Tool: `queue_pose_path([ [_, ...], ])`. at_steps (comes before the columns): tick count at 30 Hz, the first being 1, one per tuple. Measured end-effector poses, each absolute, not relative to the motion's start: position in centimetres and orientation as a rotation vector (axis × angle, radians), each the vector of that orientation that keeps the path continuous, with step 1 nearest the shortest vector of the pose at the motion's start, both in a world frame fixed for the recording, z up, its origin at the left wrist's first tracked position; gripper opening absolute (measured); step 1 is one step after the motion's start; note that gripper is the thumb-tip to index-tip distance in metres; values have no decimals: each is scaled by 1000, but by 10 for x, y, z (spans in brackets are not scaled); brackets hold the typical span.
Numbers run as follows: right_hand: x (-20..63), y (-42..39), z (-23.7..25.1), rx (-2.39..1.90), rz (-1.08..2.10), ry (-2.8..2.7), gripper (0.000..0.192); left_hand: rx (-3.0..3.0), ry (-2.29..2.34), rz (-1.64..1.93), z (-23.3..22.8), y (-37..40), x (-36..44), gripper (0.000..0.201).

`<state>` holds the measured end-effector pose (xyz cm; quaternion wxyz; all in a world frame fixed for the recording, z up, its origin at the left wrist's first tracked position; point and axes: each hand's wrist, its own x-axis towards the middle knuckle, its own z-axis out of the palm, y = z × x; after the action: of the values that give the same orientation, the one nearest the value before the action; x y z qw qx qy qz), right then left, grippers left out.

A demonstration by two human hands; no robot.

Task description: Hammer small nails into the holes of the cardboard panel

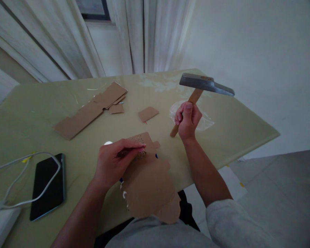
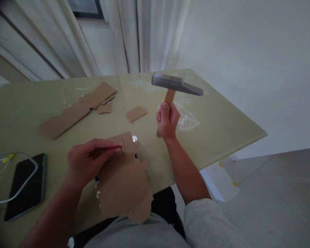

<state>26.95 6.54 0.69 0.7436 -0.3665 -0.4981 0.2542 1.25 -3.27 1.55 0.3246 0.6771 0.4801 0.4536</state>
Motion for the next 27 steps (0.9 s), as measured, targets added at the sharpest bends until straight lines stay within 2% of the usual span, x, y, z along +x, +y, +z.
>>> queue_pose_path([
  [7, 269, 66, 7, -812, 552, -1093, 61, 1886, 1187, 1202, 14, -32, 13, 6],
  [27, 268, 66, 8, -809, 558, -1085, 61, 1945, 1068, 1190, 17, -30, 12, 15],
])
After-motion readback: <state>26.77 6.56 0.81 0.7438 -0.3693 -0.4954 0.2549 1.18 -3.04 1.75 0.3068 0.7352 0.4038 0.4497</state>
